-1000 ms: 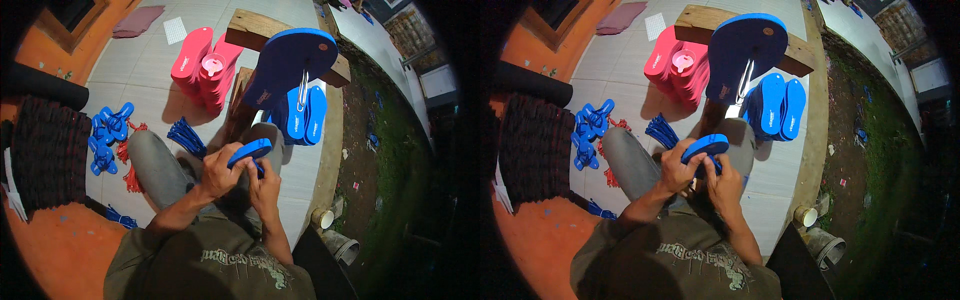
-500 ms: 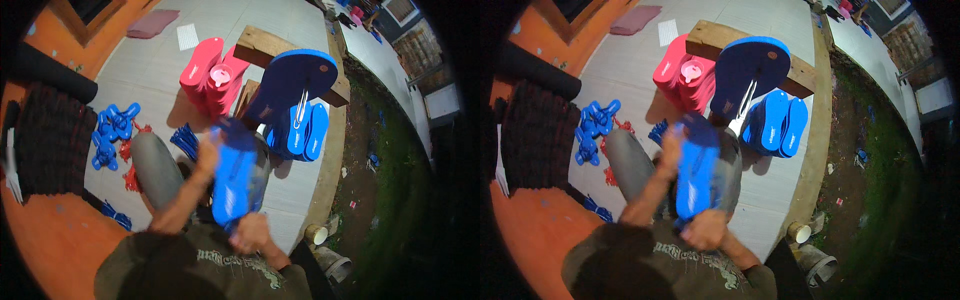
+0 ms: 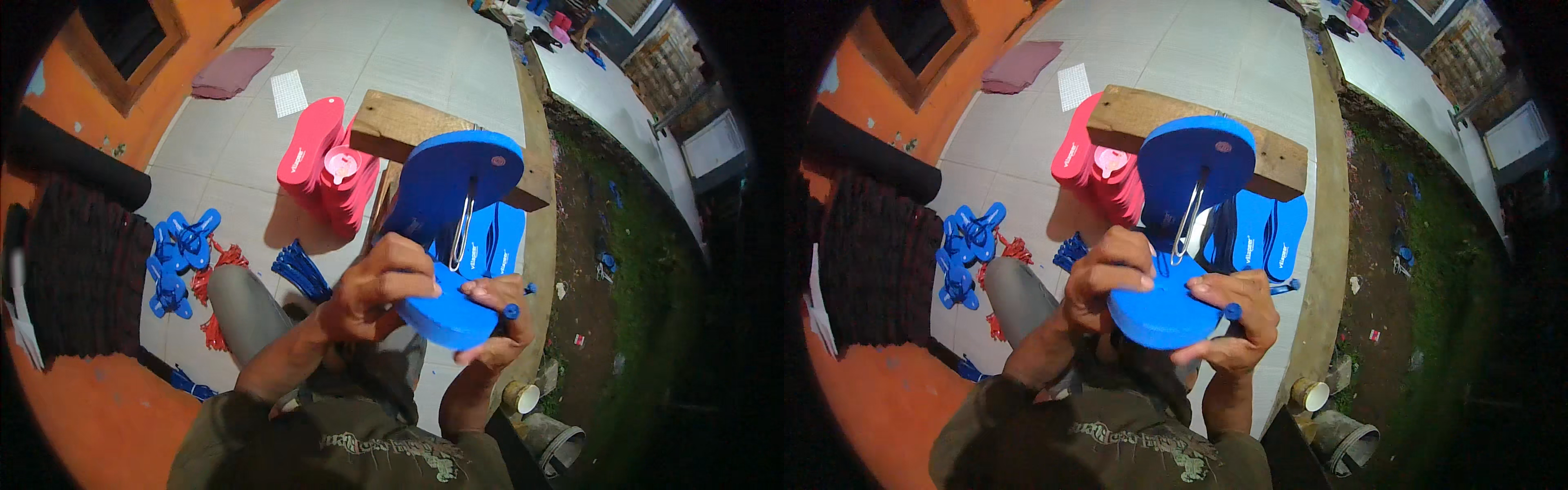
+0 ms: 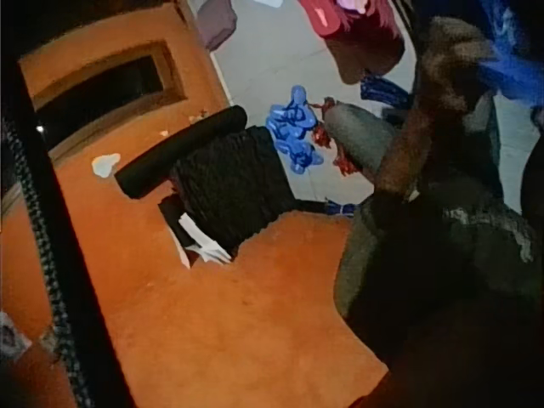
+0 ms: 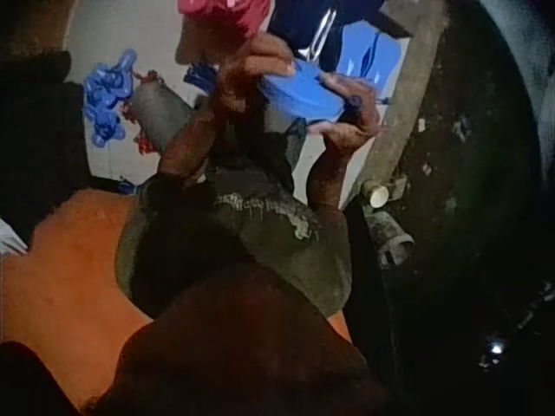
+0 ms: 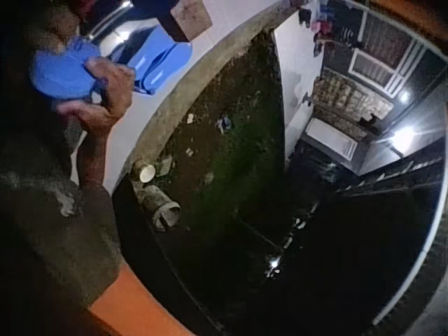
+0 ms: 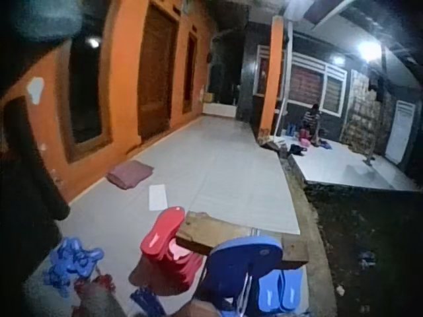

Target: The person attaches straps to flip-flop soles using a wooden jig, pulling the plastic strap ends through the pre-drilled holes in the soles.

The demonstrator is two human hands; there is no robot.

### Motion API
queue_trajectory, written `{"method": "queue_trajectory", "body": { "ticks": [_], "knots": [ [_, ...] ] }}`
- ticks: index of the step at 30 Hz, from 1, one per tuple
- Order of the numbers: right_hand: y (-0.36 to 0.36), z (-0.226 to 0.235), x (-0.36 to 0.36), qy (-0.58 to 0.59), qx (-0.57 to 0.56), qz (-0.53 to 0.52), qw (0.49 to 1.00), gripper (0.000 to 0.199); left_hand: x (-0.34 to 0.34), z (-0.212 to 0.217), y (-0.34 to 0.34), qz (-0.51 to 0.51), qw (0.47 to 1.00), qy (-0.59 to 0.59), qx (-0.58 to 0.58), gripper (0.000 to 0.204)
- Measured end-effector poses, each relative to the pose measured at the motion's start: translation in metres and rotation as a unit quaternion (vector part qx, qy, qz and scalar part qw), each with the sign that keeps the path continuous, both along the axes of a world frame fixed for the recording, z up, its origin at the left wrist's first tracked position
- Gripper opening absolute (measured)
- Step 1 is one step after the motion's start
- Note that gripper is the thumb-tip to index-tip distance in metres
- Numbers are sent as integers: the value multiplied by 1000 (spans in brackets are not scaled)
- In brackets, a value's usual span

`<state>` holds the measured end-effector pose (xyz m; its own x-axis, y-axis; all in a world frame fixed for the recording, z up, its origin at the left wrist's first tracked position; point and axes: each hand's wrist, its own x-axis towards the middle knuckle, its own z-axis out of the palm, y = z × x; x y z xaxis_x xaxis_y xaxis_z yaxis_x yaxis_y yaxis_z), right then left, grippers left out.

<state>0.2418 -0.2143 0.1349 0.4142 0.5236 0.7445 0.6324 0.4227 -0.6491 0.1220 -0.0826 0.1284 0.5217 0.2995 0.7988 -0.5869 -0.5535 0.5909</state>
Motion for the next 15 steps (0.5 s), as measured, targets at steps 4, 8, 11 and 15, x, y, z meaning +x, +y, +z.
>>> {"method": "queue_trajectory", "body": {
  "ticks": [4,8,11,15],
  "knots": [
    [9,5,11,-57,-40,-29,997,27,11,-2,12,-34,999,-28,16,21],
    [17,6,13,-60,-14,-59,996,16,22,-5,18,-48,998,-42,15,16],
    [22,-2,13,-13,8,-31,999,20,26,-10,23,-5,999,-41,27,21],
    [32,-4,12,129,-7,-123,984,41,38,11,14,258,966,15,-21,21]
  ]
}}
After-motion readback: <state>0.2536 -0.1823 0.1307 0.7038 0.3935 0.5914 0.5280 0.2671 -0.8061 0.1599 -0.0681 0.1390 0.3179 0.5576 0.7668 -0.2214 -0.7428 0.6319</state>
